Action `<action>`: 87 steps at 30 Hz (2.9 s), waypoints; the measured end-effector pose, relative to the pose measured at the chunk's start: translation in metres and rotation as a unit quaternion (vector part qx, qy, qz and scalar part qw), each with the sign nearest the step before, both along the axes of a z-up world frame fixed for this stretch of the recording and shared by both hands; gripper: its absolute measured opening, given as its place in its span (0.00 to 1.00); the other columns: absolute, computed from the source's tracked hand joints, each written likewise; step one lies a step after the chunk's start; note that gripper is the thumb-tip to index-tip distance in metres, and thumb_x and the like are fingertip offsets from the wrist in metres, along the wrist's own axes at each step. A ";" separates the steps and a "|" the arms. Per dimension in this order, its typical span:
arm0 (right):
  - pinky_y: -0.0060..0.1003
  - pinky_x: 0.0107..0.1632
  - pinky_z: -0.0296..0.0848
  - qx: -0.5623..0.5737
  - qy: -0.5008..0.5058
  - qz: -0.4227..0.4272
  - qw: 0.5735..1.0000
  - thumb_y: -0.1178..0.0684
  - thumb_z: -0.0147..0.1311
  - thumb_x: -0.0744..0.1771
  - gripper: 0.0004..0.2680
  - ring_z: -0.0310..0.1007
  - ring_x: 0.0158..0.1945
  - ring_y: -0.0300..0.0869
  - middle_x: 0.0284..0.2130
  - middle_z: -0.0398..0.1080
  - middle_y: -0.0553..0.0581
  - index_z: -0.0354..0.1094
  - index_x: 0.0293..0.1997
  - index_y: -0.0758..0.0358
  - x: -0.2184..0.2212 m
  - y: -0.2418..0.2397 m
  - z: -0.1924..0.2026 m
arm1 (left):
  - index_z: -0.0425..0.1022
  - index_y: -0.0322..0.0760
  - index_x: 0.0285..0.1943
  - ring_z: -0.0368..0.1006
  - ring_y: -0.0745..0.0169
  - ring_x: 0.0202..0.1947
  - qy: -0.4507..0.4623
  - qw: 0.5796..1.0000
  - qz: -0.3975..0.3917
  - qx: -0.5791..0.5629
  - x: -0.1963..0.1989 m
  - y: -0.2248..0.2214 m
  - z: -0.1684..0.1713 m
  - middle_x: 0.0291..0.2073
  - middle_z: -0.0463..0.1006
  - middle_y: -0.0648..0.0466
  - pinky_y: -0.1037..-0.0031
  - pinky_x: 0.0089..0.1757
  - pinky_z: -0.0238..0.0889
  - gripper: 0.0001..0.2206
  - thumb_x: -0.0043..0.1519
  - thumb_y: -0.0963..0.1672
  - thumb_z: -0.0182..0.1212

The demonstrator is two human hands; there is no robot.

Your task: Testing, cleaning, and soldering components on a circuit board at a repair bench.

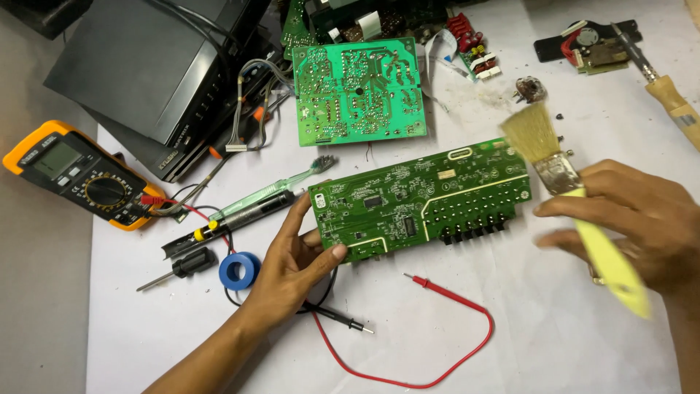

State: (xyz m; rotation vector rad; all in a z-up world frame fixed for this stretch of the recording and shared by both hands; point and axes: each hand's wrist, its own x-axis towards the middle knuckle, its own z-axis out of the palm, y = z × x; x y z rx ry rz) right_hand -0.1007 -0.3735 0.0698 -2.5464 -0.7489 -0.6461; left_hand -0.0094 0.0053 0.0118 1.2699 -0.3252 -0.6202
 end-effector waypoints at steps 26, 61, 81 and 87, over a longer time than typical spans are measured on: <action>0.45 0.28 0.57 0.003 -0.050 -0.163 0.985 0.61 0.51 0.69 0.13 0.56 0.19 0.47 0.18 0.59 0.56 0.60 0.20 0.66 -0.018 0.043 0.031 | 0.61 0.39 0.68 0.67 0.68 0.36 -0.018 0.998 -0.010 0.063 -0.005 0.002 0.002 0.38 0.68 0.54 0.80 0.37 0.59 0.22 0.65 0.38 0.60; 0.43 0.44 0.79 0.144 -0.006 -0.114 0.983 0.53 0.54 0.66 0.13 0.78 0.38 0.53 0.37 0.76 0.71 0.72 0.44 0.80 -0.024 0.039 -0.002 | 0.57 0.41 0.73 0.67 0.72 0.33 0.005 0.998 -0.008 0.060 -0.002 0.002 -0.004 0.41 0.79 0.52 0.83 0.32 0.57 0.26 0.65 0.38 0.59; 0.38 0.45 0.82 0.090 -0.022 0.017 0.996 0.60 0.61 0.66 0.10 0.83 0.40 0.46 0.45 0.79 0.62 0.71 0.52 0.71 -0.013 0.074 0.003 | 0.57 0.35 0.68 0.77 0.62 0.49 -0.053 0.998 0.004 0.038 -0.012 -0.003 -0.001 0.51 0.82 0.45 0.76 0.48 0.67 0.22 0.65 0.38 0.57; 0.53 0.47 0.70 -0.022 -0.106 -0.255 0.961 0.70 0.55 0.77 0.07 0.69 0.37 0.59 0.41 0.77 0.75 0.80 0.54 0.87 -0.033 0.003 -0.008 | 0.61 0.36 0.67 0.77 0.61 0.48 -0.058 0.997 0.001 0.053 -0.011 -0.006 0.014 0.45 0.81 0.48 0.75 0.49 0.69 0.21 0.65 0.38 0.58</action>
